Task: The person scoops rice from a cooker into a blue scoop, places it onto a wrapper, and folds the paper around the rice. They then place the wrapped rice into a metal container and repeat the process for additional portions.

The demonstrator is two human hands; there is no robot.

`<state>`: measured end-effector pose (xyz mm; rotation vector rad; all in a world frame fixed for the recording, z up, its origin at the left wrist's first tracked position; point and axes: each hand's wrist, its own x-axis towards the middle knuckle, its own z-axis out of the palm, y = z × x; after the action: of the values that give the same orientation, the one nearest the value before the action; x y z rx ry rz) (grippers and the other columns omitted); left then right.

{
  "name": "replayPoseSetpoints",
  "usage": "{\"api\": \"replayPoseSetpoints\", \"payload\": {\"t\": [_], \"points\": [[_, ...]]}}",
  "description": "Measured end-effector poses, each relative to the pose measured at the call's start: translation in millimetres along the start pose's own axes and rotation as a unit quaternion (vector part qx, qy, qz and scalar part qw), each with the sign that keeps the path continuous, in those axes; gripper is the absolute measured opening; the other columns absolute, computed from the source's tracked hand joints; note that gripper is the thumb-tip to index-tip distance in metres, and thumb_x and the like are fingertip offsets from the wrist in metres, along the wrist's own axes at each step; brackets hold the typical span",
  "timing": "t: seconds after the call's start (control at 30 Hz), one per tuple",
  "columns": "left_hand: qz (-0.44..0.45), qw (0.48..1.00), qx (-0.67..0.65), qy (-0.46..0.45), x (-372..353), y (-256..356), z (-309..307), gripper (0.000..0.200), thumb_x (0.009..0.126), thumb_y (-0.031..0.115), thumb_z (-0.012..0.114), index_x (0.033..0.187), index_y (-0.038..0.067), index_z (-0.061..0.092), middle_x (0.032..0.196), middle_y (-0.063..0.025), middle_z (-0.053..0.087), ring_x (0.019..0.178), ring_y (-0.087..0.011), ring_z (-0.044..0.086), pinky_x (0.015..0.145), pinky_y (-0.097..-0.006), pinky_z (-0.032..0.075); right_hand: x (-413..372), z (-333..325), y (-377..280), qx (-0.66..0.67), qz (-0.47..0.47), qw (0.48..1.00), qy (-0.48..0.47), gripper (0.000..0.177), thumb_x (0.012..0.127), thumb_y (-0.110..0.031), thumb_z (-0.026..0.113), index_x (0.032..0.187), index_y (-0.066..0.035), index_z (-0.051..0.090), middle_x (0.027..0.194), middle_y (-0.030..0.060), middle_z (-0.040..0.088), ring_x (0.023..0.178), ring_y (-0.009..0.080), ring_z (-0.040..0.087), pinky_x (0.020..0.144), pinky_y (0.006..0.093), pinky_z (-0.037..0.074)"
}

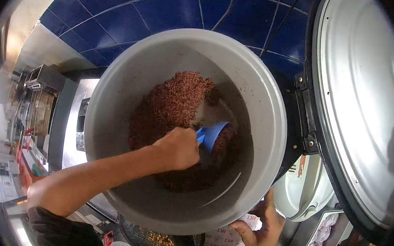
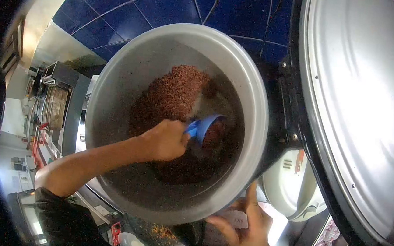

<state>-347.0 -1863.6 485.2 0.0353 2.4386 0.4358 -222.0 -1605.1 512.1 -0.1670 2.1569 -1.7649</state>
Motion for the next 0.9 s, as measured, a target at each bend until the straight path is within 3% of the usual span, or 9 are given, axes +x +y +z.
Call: {"api": "replayPoseSetpoints", "payload": {"t": [0.33, 0.5, 0.6, 0.73, 0.77, 0.8, 0.83, 0.87, 0.9], "points": [[-0.008, 0.998, -0.046, -0.052, -29.2, 42.6, 12.5, 0.027, 0.093, 0.015, 0.056, 0.094, -0.011, 0.065, 0.091, -0.0352, 0.066, 0.095, -0.05, 0.067, 0.083, -0.0523, 0.055, -1.6, 2.7, 14.3, -0.05, -0.058, 0.997, 0.007, 0.107, 0.082, -0.021, 0.084, 0.155, 0.01, 0.013, 0.116, 0.0228, 0.068, 0.102, 0.0291, 0.071, 0.086, 0.0377, 0.058], [0.111, 0.969, -0.172, -0.139, -25.6, -11.8, -20.1, 0.031, 0.097, 0.026, 0.057, 0.103, -0.003, 0.067, 0.076, -0.0164, 0.067, 0.058, -0.0282, 0.066, 0.057, -0.0418, 0.054, -3.3, 3.7, 13.6, -0.096, -0.106, 0.989, 0.029, 0.105, 0.085, -0.023, 0.083, 0.158, 0.005, 0.012, 0.1, 0.0189, 0.072, 0.089, 0.0252, 0.074, 0.078, 0.0352, 0.058], [0.042, 0.945, -0.268, -0.183, -55.0, -13.7, -62.7, 0.035, 0.101, 0.036, 0.055, 0.106, 0.004, 0.067, 0.068, -0.003, 0.057, 0.046, -0.0139, 0.049, 0.042, -0.031, 0.04, -27.7, 6.4, 10.2, -0.04, -0.068, 0.994, 0.076, 0.08, 0.091, -0.017, 0.074, 0.155, 0.002, 0.029, 0.104, 0.0213, 0.072, 0.091, 0.0286, 0.074, 0.083, 0.0364, 0.057], [-0.015, 0.95, -0.309, -0.031, -115.1, -13.9, -68.6, 0.036, 0.102, 0.037, 0.055, 0.112, 0.005, 0.066, 0.067, 0.0001, 0.054, 0.045, -0.0069, 0.045, 0.038, -0.0257, 0.035, -101.0, -1.6, 52.1, -0.178, -0.043, 0.981, 0.065, 0.051, 0.094, -0.017, 0.068, 0.138, 0.002, 0.052, 0.109, 0.023, 0.071, 0.093, 0.0356, 0.072, 0.084, 0.0427, 0.058], [0.188, 0.966, -0.129, 0.125, -116.0, -56.9, -54.8, 0.035, 0.101, 0.036, 0.056, 0.116, 0.006, 0.065, 0.068, 0.0004, 0.055, 0.043, -0.0058, 0.044, 0.037, -0.024, 0.033, -120.1, -3.6, 72.7, -0.232, -0.051, 0.969, 0.069, 0.045, 0.093, -0.014, 0.069, 0.134, 0.0, 0.056, 0.11, 0.0199, 0.071, 0.095, 0.0345, 0.072, 0.084, 0.0411, 0.058], [0.38, 0.884, 0.051, 0.267, -115.9, -91.5, -31.2, 0.035, 0.101, 0.036, 0.057, 0.119, 0.006, 0.064, 0.068, 0.0007, 0.055, 0.042, -0.0046, 0.043, 0.035, -0.0223, 0.032, -139.8, -7.4, 95.2, -0.285, -0.055, 0.955, 0.069, 0.039, 0.091, -0.01, 0.069, 0.129, -0.002, 0.059, 0.111, 0.0169, 0.071, 0.096, 0.0333, 0.071, 0.085, 0.0394, 0.057], [0.388, 0.889, 0.042, 0.241, -139.2, -71.3, -18.6, 0.035, 0.101, 0.036, 0.057, 0.119, 0.006, 0.064, 0.068, 0.0007, 0.055, 0.042, -0.0046, 0.043, 0.035, -0.0223, 0.032, -161.0, -10.3, 115.8, -0.302, -0.048, 0.949, 0.073, 0.036, 0.091, -0.012, 0.07, 0.125, -0.003, 0.061, 0.11, 0.016, 0.071, 0.097, 0.0342, 0.07, 0.084, 0.0404, 0.057], [0.236, 0.934, -0.229, 0.138, -173.9, -39.4, -18.1, 0.038, 0.1, 0.036, 0.059, 0.121, 0.005, 0.062, 0.068, 0.0011, 0.054, 0.041, -0.0041, 0.042, 0.034, -0.0212, 0.03, -181.5, -13.8, 134.2, -0.32, -0.043, 0.943, 0.076, 0.033, 0.09, -0.013, 0.07, 0.121, -0.004, 0.063, 0.11, 0.0151, 0.07, 0.098, 0.0351, 0.069, 0.083, 0.0414, 0.057], [0.047, 0.883, -0.467, 0.025, -197.1, -13.1, -7.8, 0.04, 0.099, 0.037, 0.06, 0.123, 0.004, 0.061, 0.067, 0.0014, 0.054, 0.039, -0.0037, 0.041, 0.033, -0.0201, 0.029, -197.9, -18.9, 148.5, -0.333, -0.031, 0.94, 0.069, 0.032, 0.09, -0.014, 0.07, 0.121, -0.005, 0.064, 0.11, 0.0148, 0.07, 0.1, 0.0347, 0.068, 0.083, 0.0414, 0.057]]}}
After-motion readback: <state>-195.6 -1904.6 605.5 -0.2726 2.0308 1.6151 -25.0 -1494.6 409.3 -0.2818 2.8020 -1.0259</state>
